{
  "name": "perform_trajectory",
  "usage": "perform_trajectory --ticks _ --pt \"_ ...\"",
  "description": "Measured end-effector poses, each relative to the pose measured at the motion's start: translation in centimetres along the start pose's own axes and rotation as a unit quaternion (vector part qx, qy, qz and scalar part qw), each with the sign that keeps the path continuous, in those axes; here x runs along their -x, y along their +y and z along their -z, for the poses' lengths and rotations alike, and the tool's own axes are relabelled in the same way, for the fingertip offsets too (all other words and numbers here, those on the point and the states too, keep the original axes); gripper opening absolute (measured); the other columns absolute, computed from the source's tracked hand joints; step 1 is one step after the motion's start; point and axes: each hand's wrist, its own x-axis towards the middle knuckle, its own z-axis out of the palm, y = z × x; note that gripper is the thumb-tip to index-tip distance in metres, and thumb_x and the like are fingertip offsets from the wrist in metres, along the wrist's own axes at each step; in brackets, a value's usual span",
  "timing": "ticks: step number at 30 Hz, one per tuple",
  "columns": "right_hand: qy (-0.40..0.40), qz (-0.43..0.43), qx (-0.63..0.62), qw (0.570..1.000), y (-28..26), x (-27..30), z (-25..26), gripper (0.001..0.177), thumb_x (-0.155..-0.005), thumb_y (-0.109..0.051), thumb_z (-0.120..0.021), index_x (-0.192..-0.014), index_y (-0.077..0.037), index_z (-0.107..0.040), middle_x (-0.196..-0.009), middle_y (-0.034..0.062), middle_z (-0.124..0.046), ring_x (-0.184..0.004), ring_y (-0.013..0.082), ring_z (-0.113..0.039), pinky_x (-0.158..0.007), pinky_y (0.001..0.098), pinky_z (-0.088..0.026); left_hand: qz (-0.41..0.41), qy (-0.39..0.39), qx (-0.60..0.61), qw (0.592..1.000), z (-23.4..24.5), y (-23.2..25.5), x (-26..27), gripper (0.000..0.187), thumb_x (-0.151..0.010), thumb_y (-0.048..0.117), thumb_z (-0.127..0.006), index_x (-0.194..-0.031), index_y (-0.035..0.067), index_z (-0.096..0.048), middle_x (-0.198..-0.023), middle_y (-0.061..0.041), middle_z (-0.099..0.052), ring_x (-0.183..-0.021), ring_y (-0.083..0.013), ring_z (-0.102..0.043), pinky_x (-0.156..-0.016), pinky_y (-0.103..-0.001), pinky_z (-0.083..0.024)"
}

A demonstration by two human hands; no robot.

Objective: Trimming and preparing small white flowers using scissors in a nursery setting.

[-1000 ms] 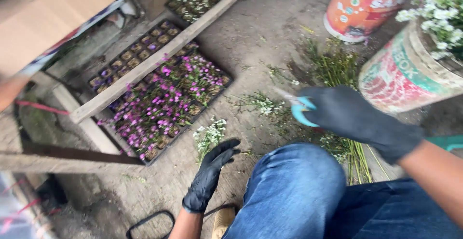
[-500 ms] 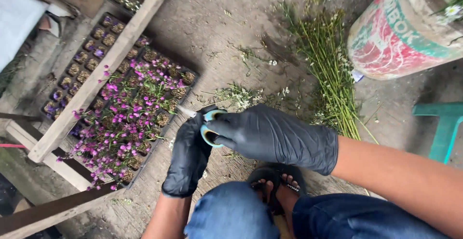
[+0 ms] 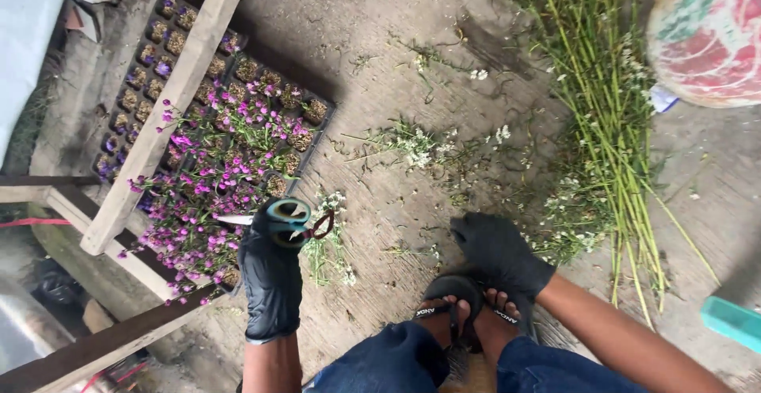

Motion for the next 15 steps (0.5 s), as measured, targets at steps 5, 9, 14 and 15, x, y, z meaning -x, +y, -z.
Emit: perform_trajectory --ticks 5,9,14,15 --pt "-0.064 0.043 -0.122 0.99 -4.0 -0.6 -6.8 0.028 -0.094 -0.038 -0.061 -0.102 -0.011 -0.063 -0.094 0.0155 -0.066 -0.084 0.0399 -0.066 -0.073 0.0561 -0.05 0.083 0.026 0.099 0.991 6.2 -4.8 -2.4 0.034 -0.104 0.027 -0.055 -0.122 0.002 -0.07 -0.11 -0.014 -0.073 -0.095 -0.0261 -0.07 -0.069 -0.036 -0.056" --pt "-0.07 0.105 0.003 0.992 -5.9 -1.4 -13.2 0.057 -0.06 -0.05 -0.078 -0.101 -0.012 -0.066 -0.107 0.0142 -0.06 -0.094 0.0396 -0.06 -0.074 0.0563 -0.051 0.086 0.005 0.095 0.992 8.8 -5.3 -2.4 0.037 -0.102 0.021 -0.052 -0.13 0.003 -0.067 -0.12 -0.016 -0.072 -0.105 -0.0301 -0.07 -0.074 -0.038 -0.059" --pt "-0.03 -0.094 -0.082 0.992 -3.4 0.1 -17.6 0.021 -0.097 -0.03 -0.054 -0.107 -0.014 -0.062 -0.1 0.0157 -0.068 -0.089 0.0441 -0.062 -0.067 0.0623 -0.052 0.077 0.03 -0.053 0.995 7.5 -2.7 -0.2 0.03 -0.106 0.014 -0.049 -0.122 0.002 -0.07 -0.107 -0.017 -0.072 -0.091 -0.0274 -0.068 -0.068 -0.035 -0.056" --pt "-0.02 -0.03 -0.053 0.998 -1.6 1.0 -17.1 0.03 -0.092 -0.032 -0.063 -0.112 -0.01 -0.067 -0.109 0.0206 -0.068 -0.103 0.045 -0.062 -0.083 0.0616 -0.05 0.083 0.024 -0.051 0.995 7.5 -2.1 0.7 0.03 -0.106 0.015 -0.049 -0.122 0.002 -0.07 -0.107 -0.017 -0.072 -0.091 -0.0275 -0.068 -0.068 -0.035 -0.056"
